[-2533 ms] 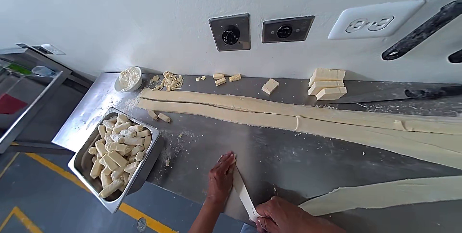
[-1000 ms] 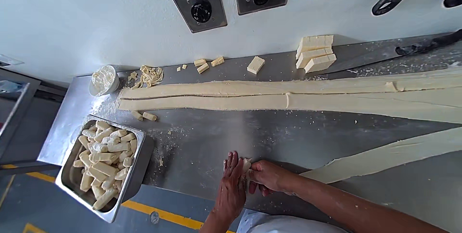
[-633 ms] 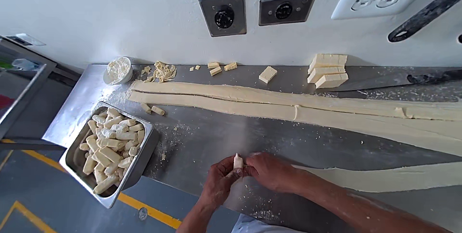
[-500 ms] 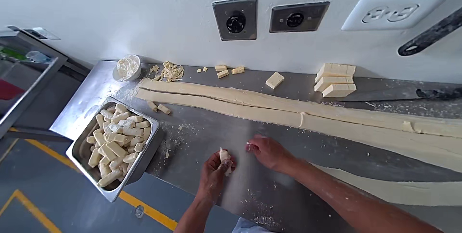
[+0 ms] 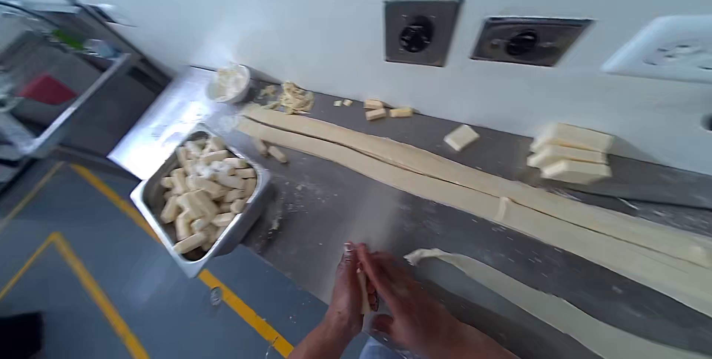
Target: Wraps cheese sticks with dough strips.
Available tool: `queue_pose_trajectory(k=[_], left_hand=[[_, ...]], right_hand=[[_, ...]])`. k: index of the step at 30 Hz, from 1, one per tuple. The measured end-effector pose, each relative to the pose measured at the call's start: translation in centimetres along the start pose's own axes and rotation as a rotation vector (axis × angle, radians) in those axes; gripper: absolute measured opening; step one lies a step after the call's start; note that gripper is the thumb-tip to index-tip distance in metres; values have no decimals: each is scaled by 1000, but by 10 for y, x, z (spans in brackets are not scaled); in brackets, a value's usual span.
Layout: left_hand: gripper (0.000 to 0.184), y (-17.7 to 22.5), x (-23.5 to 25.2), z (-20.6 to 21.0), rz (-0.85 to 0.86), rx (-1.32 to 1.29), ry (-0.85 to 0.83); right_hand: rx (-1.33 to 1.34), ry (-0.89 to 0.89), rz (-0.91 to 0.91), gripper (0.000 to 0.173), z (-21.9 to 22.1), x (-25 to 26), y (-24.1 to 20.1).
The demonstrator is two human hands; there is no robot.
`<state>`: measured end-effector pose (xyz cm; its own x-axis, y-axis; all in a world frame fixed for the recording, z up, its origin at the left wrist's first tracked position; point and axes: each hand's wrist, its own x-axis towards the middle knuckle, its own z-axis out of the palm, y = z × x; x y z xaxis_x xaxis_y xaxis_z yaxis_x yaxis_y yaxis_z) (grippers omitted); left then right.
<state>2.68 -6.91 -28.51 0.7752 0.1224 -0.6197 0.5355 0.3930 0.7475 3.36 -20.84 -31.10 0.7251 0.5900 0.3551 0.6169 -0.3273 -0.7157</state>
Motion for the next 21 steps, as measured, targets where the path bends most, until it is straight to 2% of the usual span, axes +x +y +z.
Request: queue_pose_trajectory(k=[1, 3, 5, 8, 10, 11, 13, 15, 17, 19, 20, 21], left_hand=[[51, 9, 7, -13, 133, 104, 25], [54, 51, 22, -50, 399, 454, 204], [62, 107, 28, -87, 494, 729, 454], [77, 177, 42, -134, 622, 1002, 742], [83, 204, 58, -159, 659, 1128, 809], [86, 208, 62, -162, 637, 1197, 814], [85, 202, 61, -150, 664, 1270, 812], [69, 177, 51, -124, 818, 1235, 730], [48, 127, 45, -90, 898, 1139, 533], [26, 60, 45, -47, 790, 993, 213], [21, 30, 45, -21, 652, 909, 5], [23, 7, 44, 6, 468, 843, -229]], right_hand=[[-59, 29, 16, 98, -6, -3, 7], [-210, -7, 114, 68, -31, -14, 31], [-275, -102, 291, 40, -65, -31, 58], [-375, -125, 406, 27, -89, -58, 87], [-369, -111, 447, 12, -93, -61, 86], [-300, -169, 540, 12, -100, -57, 79], [-84, -325, 772, 24, -119, -38, 71], [128, -345, 865, 25, -134, -26, 76], [262, -315, 876, 19, -147, -20, 79], [316, -308, 883, 14, -162, -12, 77], [338, -308, 884, 12, -169, -9, 76], [363, -299, 876, 9, -174, -7, 75]])
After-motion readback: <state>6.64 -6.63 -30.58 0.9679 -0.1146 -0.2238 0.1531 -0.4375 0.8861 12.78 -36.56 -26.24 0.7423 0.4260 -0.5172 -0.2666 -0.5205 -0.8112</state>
